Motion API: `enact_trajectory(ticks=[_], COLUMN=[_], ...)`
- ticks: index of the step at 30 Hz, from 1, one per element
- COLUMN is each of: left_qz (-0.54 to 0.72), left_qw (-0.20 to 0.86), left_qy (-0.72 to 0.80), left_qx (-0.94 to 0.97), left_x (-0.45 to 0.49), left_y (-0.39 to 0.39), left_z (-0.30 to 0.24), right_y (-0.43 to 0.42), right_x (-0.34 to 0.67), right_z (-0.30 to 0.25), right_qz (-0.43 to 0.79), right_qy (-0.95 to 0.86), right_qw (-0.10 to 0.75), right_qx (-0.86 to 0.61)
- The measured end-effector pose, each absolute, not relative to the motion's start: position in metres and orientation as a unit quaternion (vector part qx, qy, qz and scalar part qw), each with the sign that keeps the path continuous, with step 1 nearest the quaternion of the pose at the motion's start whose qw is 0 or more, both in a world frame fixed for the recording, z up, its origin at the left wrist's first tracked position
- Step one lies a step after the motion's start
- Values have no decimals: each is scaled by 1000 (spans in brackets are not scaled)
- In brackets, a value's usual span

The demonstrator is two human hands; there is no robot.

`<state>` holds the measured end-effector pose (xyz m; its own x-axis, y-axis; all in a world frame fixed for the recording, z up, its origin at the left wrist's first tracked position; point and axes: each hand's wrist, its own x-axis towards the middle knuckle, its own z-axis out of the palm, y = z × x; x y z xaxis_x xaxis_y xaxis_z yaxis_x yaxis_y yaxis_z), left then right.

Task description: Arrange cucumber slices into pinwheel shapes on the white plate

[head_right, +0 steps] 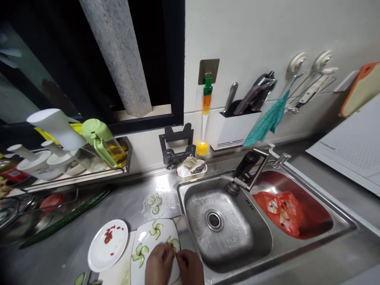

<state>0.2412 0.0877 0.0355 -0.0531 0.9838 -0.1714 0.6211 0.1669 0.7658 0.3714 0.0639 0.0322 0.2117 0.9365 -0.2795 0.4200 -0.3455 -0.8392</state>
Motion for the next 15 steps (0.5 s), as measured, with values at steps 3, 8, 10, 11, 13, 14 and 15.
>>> enact_trajectory(ticks=[3,8,10,11,13,14,15], left_qz=[249,243,245,245,243,240,237], left_qw=[348,348,347,348,352,355,359], left_qy=[683,692,692,691,689,687,685], left_qx=[591,583,583,584,585,586,588], left_x=[242,242,242,242,241,241,241], left_y=[87,89,89,89,88,88,87], left_z=[37,34,33,33,33,33,34], right_y=[64,64,65,66,67,68,68], right_x=[372,374,374,374,374,374,375], right_z=[28,30,32,34,40,43,47], right_qz=[412,416,417,419,421,422,423], right_qy=[-476,-487,-486,-485,-484,-484,-483], right_qw=[312,311,305,305,310,315,322], right_qx=[-712,-702,-705,-704,-702,-699,-695])
